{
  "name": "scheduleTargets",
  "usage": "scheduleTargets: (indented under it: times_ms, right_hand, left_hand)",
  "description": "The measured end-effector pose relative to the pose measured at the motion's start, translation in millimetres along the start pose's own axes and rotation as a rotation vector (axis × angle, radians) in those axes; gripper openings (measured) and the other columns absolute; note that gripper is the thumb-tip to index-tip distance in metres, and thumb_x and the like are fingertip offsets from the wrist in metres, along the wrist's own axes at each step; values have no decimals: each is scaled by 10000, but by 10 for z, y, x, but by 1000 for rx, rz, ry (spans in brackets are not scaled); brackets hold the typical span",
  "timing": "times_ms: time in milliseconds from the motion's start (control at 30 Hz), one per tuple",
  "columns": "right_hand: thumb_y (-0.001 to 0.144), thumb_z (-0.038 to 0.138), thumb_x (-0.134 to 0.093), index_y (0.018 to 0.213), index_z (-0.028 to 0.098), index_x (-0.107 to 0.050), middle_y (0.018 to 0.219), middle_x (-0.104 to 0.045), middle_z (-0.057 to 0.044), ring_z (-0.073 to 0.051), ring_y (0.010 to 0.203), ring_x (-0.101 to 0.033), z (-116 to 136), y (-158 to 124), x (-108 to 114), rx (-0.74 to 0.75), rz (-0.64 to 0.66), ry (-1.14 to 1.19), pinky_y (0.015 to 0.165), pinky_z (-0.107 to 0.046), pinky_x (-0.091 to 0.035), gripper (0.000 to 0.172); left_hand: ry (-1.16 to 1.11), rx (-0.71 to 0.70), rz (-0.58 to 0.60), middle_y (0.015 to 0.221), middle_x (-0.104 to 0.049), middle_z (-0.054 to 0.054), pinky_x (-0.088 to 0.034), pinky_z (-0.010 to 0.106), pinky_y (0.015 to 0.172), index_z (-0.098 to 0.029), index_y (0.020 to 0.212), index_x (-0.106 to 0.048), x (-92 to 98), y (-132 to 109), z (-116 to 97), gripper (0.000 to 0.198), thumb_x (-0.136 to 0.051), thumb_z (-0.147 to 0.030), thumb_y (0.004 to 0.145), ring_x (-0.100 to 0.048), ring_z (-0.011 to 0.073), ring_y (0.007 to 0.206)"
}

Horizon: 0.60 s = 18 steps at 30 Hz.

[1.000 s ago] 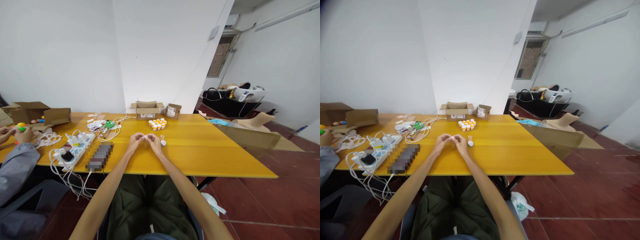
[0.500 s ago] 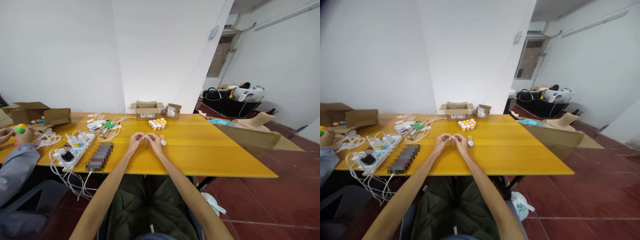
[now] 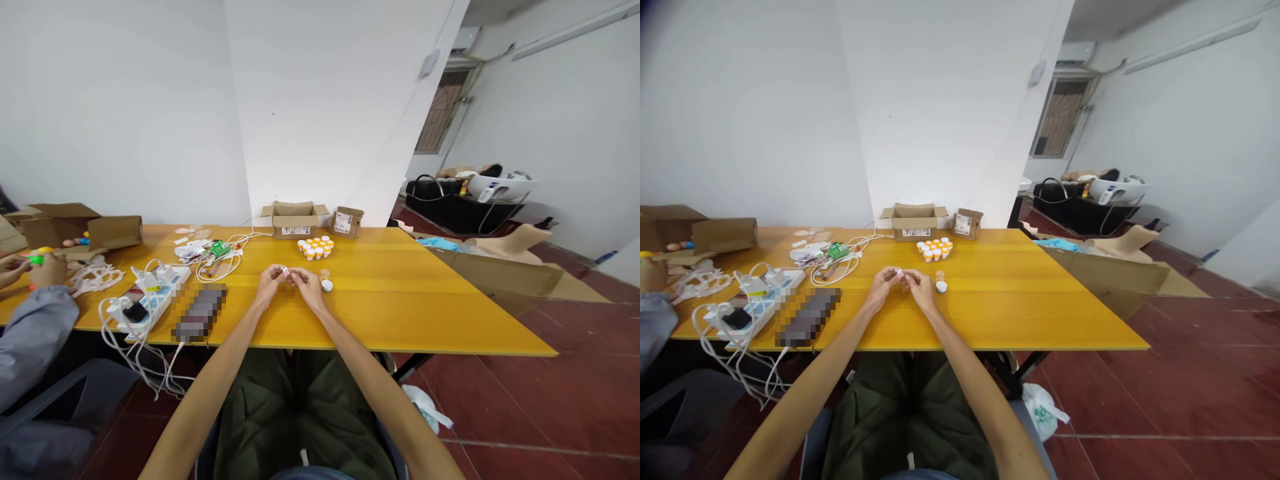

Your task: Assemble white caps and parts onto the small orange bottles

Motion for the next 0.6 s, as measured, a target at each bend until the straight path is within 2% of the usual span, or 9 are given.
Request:
scheduleTargets:
  times_ms: [100, 200, 267, 333, 433, 600]
  right_hand:
    - [832, 320, -573, 896, 233, -729, 791, -761, -25, -209, 695, -708, -46, 14, 13, 7, -68, -55, 664, -326, -573, 190]
    - [850, 257, -542, 895, 228, -726, 846, -763, -43, -225, 812, -705, -85, 34, 67, 58, -193, -213, 783, -353, -560, 192]
    - [854, 207, -515, 914, 222, -726, 920, -759, -66, -243, 905, -688, -94, 41, 104, 79, -231, -379, 853, -377, -537, 220]
    - [853, 157, -490, 979, 217, -726, 992, -747, -84, -257, 979, -663, -90, 39, 115, 89, -193, -557, 913, -400, -508, 274]
    - [855, 106, -485, 1107, 225, -705, 1122, -719, -88, -256, 1062, -623, -69, 15, 73, 125, -39, -786, 983, -409, -462, 355]
    - [879, 95, -512, 1111, 240, -701, 1252, -677, -88, -252, 1140, -570, -16, -42, -20, 134, 165, -1043, 946, -378, -453, 333]
  left_hand:
    - [-8, -25, -47, 751, -719, 24, -521, 307, 776, -183, 704, -655, 18, 20, -1, 339, -875, -377, 533, -658, 172, 747]
    - [-23, -26, -90, 732, -718, 26, -525, 309, 752, -184, 681, -643, 35, 33, -4, 308, -855, -375, 566, -652, 167, 707]
    - [-32, -22, -115, 701, -703, 14, -526, 306, 737, -187, 666, -631, 47, 35, -2, 287, -845, -359, 582, -645, 161, 678]
    - [-38, -20, -134, 674, -682, 0, -523, 298, 723, -191, 659, -623, 57, 33, 5, 262, -832, -338, 599, -636, 152, 656]
    - [-39, -16, -136, 669, -666, -10, -517, 284, 709, -193, 662, -625, 69, 32, 17, 221, -805, -316, 623, -632, 147, 656]
    - [-21, -12, -132, 657, -652, -22, -505, 267, 682, -195, 659, -626, 78, 48, 39, 189, -775, -309, 630, -624, 140, 643]
Point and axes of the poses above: each hand's wrist, its own y-axis towards the middle knuckle, its own x-axis out of the back of the hand, z = x × y, the point moved 1 cm from there along y, towards the middle knuckle
